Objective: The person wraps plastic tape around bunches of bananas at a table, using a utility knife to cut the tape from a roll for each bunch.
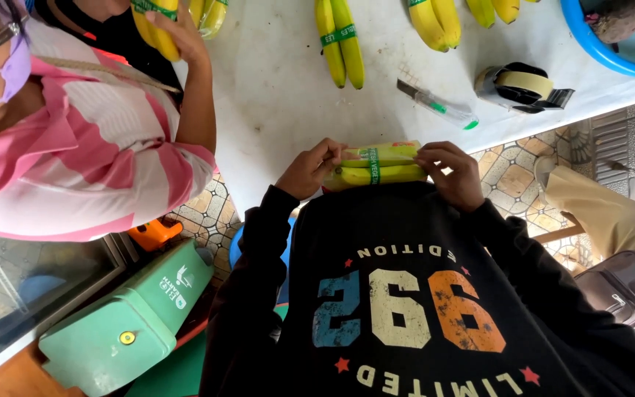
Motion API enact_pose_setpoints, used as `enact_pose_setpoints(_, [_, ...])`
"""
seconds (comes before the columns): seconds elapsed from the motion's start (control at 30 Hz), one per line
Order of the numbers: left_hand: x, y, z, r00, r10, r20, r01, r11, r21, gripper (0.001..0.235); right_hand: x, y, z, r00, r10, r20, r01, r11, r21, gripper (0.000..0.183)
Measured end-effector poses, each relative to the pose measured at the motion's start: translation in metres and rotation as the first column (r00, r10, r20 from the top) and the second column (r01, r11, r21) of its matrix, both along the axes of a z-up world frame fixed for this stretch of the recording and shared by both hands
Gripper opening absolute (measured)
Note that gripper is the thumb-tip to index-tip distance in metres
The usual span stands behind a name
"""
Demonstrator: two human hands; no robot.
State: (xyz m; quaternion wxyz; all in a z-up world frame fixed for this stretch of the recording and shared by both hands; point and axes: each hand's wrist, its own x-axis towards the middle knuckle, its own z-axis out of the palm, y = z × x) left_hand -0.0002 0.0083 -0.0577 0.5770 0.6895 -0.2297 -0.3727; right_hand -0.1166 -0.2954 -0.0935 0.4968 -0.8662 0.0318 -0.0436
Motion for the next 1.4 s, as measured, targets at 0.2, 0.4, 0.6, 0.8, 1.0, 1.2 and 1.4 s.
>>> enact_pose_setpoints(0.2, [0.004, -0.004, 0.006, 0.917, -0.226, 0.33, 0.154, 0.961, 0.231, 0.011, 0.0, 0.004, 0.02, 0.998, 0.065, 0.005, -0.065, 0.998, -0.022, 0.005])
enact_pose_setpoints(0.4, [0.011, -0.004, -0.006, 0.84, -0.436, 0.322, 0.29, 0.864, 0.412, 0.016, 0.009, 0.0, 0.031, 0.975, 0.223, -0.003, -0.219, 0.957, -0.192, 0.004])
enact_pose_setpoints(0.6, [0.002, -0.014, -0.001, 0.717, -0.449, 0.533, 0.211, 0.869, 0.447, 0.039, 0.012, -0.001, 0.04, 0.956, 0.292, -0.007, -0.275, 0.89, -0.364, 0.01])
enact_pose_setpoints(0.8, [-0.031, -0.011, -0.081, 0.301, -0.45, 0.841, 0.085, 0.891, 0.446, 0.058, 0.001, -0.007, 0.02, 0.897, 0.441, 0.008, -0.381, 0.785, -0.489, 0.044])
enact_pose_setpoints(1.0, [-0.047, -0.011, -0.097, 0.125, -0.342, 0.932, -0.042, 0.936, 0.349, 0.038, 0.003, -0.013, -0.005, 0.905, 0.425, 0.029, -0.404, 0.878, -0.257, 0.03])
enact_pose_setpoints(1.2, [-0.04, -0.01, -0.09, -0.028, -0.306, 0.952, -0.038, 0.952, 0.305, 0.028, 0.014, -0.023, -0.012, 0.877, 0.481, -0.017, -0.469, 0.846, -0.252, 0.041])
enact_pose_setpoints(1.4, [-0.035, -0.014, -0.098, 0.139, -0.456, 0.879, -0.036, 0.885, 0.465, 0.08, 0.013, -0.023, -0.003, 0.882, 0.468, -0.058, -0.468, 0.855, -0.223, 0.046])
